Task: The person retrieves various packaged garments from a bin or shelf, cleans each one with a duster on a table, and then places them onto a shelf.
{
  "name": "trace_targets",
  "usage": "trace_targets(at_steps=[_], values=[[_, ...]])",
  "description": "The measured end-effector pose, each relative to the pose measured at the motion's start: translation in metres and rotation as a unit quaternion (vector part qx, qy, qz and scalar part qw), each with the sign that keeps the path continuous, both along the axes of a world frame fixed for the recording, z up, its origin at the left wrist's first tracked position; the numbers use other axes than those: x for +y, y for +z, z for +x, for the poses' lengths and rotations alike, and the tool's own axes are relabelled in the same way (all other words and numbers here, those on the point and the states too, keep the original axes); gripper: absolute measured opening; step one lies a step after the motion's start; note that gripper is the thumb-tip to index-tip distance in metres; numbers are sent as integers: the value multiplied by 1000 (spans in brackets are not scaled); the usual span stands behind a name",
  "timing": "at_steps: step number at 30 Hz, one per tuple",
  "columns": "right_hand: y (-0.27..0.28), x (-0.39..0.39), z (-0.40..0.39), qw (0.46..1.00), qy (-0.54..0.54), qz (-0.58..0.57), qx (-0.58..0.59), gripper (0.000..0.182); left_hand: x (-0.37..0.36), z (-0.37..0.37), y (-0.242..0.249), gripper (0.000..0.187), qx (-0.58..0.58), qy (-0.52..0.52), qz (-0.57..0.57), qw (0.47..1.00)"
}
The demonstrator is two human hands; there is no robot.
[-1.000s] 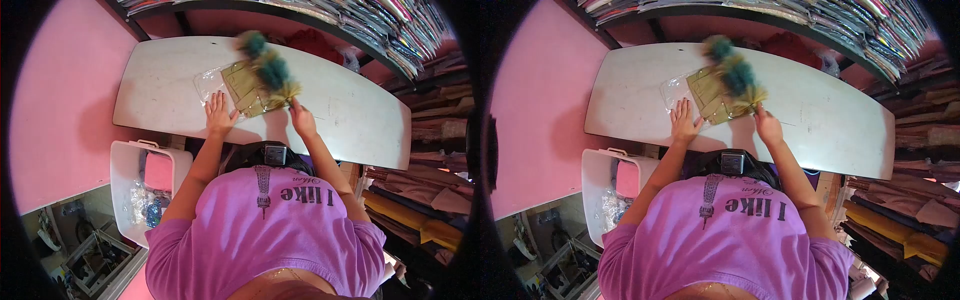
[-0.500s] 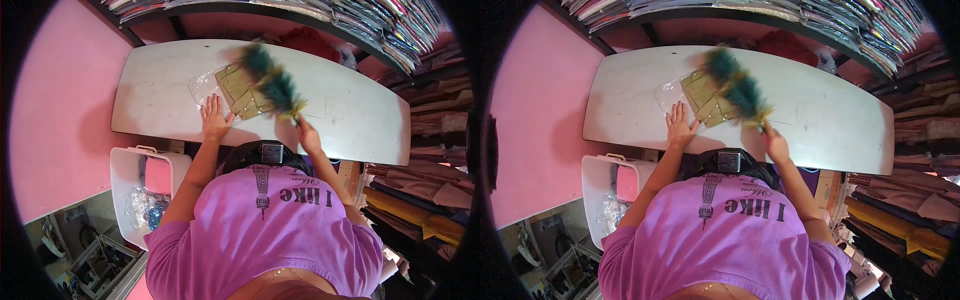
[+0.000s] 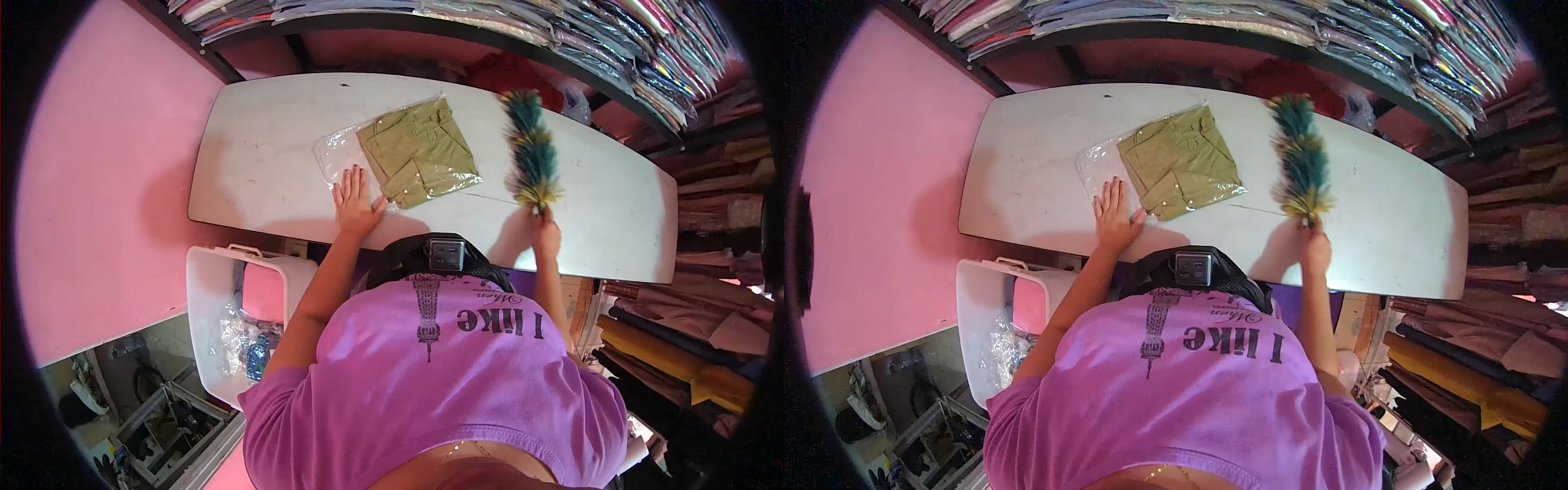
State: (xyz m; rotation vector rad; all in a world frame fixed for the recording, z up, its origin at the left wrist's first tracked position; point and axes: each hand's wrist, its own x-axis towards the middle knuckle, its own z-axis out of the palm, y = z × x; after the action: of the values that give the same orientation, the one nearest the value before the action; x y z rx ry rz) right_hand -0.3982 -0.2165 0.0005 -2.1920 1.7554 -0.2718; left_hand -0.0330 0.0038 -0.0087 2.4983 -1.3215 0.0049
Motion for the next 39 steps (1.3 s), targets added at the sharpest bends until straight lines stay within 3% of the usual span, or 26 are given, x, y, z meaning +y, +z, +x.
trace_targets(at_steps=[2,3,5,6,7,8,9,10,12,15,16,18,20,22,24,25,26,27,30,32,35,37,39], values=[[0,-10,-21,996,-50,-79,4,57,-1,6,1,68,29,-3,-54,998],[30,-5,-11,986,-54,-157,33,62,-2,14,2,68,27,1,-54,998],[49,-23,4,956,-10,-284,-76,54,-10,38,13,52,171,17,-52,984],[43,-33,16,957,-8,-281,-76,54,-19,48,32,38,280,74,-3,957],[34,-48,33,967,32,-179,-180,49,-28,59,31,38,281,76,0,957],[29,-63,50,955,69,-74,-280,43,-36,73,31,43,197,61,-26,978],[32,-65,81,966,91,-110,-215,29,-45,83,31,49,111,43,-54,991],[34,-67,109,963,112,-55,-241,28,-56,88,34,49,110,40,-54,992],[13,-82,160,943,183,5,-277,32,-74,94,41,61,-129,35,-48,990],[-23,-89,231,955,159,32,-247,41,-80,122,12,65,-81,16,5,997],[-32,-88,245,961,171,-32,-216,48,-85,126,18,65,-90,16,-6,996],[-12,-76,262,968,157,43,-192,41,-88,132,26,55,139,75,143,977],[-7,-74,265,968,164,84,-168,39,-82,141,34,44,190,59,135,971],[3,-81,257,931,168,144,-291,28,-71,137,49,34,247,45,133,959],[45,-78,240,865,166,193,-432,10,-67,122,90,13,276,37,-97,956],[62,-83,227,859,224,118,-445,12,-64,109,120,13,278,37,-94,955],[81,-82,213,852,221,108,-463,16,-58,92,157,11,128,-20,-146,981],[110,-74,196,862,222,54,-452,17,-53,79,179,11,-28,-75,-197,977],[134,-62,153,862,295,-67,-406,22,-34,52,188,12,-106,-124,-244,956],[122,-54,127,867,302,-79,-389,24,-24,37,158,12,-103,-147,-212,961],[85,-33,90,919,305,-138,-209,29,-1,21,74,17,-89,-184,-118,972],[50,-26,54,953,187,-206,-122,42,20,9,44,21,-77,-198,-53,976],[11,-22,17,963,-20,-260,-69,56,38,-1,34,31,0,-139,-46,989]])
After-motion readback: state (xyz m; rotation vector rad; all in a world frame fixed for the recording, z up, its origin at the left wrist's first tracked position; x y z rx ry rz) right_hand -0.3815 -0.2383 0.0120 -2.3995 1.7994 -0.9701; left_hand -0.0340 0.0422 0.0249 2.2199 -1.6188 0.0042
